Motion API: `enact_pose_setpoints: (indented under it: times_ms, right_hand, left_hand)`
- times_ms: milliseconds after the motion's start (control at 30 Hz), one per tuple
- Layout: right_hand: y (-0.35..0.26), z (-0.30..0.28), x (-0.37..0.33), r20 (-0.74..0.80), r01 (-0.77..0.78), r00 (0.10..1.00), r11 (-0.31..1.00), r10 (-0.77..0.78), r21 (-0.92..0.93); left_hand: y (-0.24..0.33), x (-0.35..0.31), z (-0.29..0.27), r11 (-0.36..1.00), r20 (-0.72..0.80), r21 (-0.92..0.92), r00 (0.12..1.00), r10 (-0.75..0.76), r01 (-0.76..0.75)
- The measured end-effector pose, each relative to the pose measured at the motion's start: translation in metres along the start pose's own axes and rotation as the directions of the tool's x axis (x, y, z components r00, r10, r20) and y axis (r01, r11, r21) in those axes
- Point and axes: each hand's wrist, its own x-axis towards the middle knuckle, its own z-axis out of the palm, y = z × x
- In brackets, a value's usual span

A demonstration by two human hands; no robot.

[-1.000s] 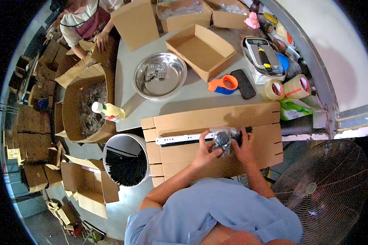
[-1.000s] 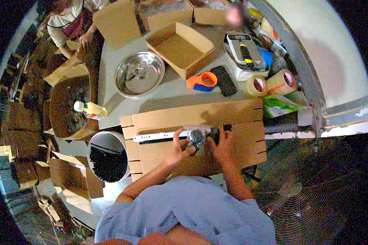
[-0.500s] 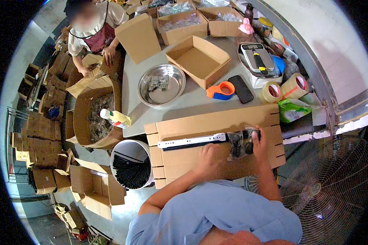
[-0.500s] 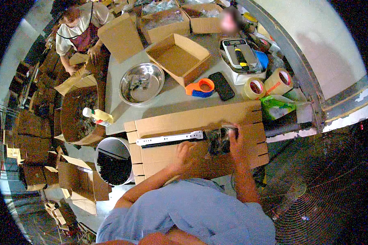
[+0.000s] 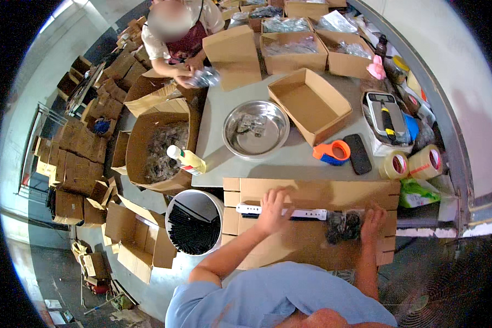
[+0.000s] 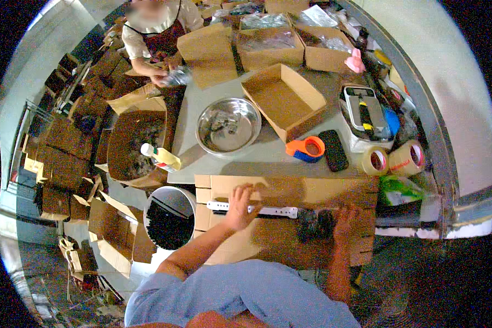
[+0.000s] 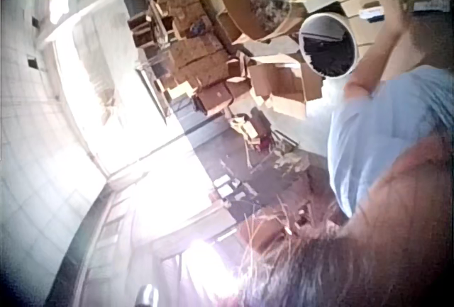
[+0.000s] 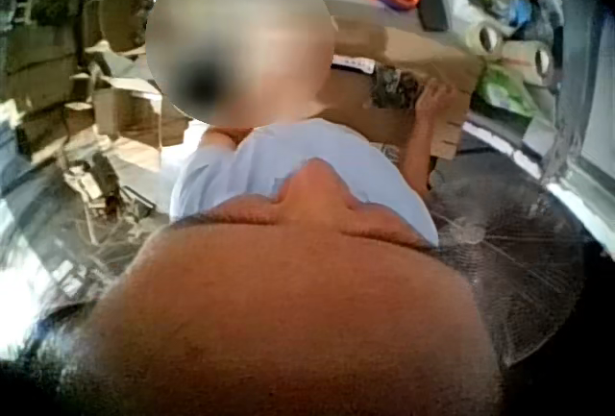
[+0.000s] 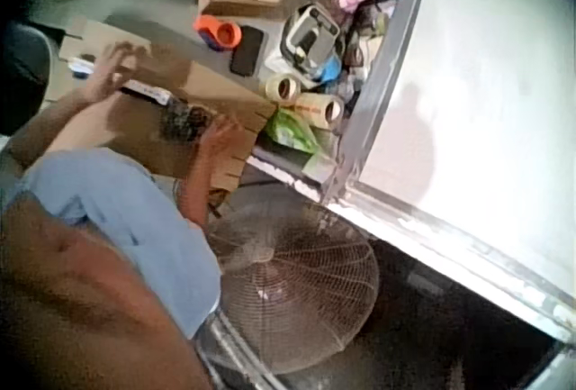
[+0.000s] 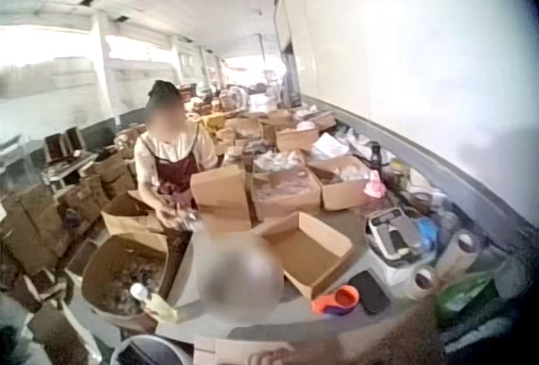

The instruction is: The person packages metal drawer slides and small hardware components into a cardboard box, using a tape dispenser to seal the package and moving it aside.

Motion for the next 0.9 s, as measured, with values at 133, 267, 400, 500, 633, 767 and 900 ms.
enact_pose_setpoints:
  times_ms: [133, 267, 400, 500, 633, 767, 900]
  right_hand:
    - [0.037, 0.015, 0.009, -0.060, -0.099, 0.994, 0.966, 0.087, -0.240]
    - [0.046, 0.026, 0.006, -0.081, -0.060, 0.996, 0.982, 0.046, -0.178]
    - [0.023, 0.014, 0.013, 0.000, -0.126, 0.992, 0.964, 0.130, -0.236]
    - [0.032, 0.019, 0.009, -0.051, -0.146, 0.989, 0.930, 0.137, -0.337]
    - [0.029, 0.015, 0.007, -0.065, -0.139, 0.990, 0.907, 0.123, -0.398]
    - [0.000, -0.001, 0.015, 0.060, -0.216, 0.968, 0.927, 0.245, -0.307]
    - [-0.002, 0.011, 0.013, -0.082, -0.088, 0.994, 0.948, 0.066, -0.307]
  left_hand:
    - [-0.058, 0.057, -0.012, 0.992, -0.160, 0.091, 0.982, 0.096, -0.082]
    - [-0.125, 0.120, -0.012, 0.983, -0.245, 0.176, 0.969, -0.012, 0.056]
    - [-0.170, 0.190, -0.006, 0.742, -0.117, -0.073, 0.733, -0.670, 0.667]
    - [-0.151, 0.232, 0.003, 0.578, -0.002, 0.181, 0.588, -0.809, 0.796]
    - [-0.172, 0.250, 0.023, 0.630, 0.030, -0.050, 0.632, -0.775, 0.775]
    - [-0.189, 0.247, 0.023, 0.710, -0.117, -0.013, 0.704, -0.700, 0.704]
    - [-0.218, 0.215, 0.004, 0.700, -0.322, -0.416, 0.626, -0.710, 0.581]
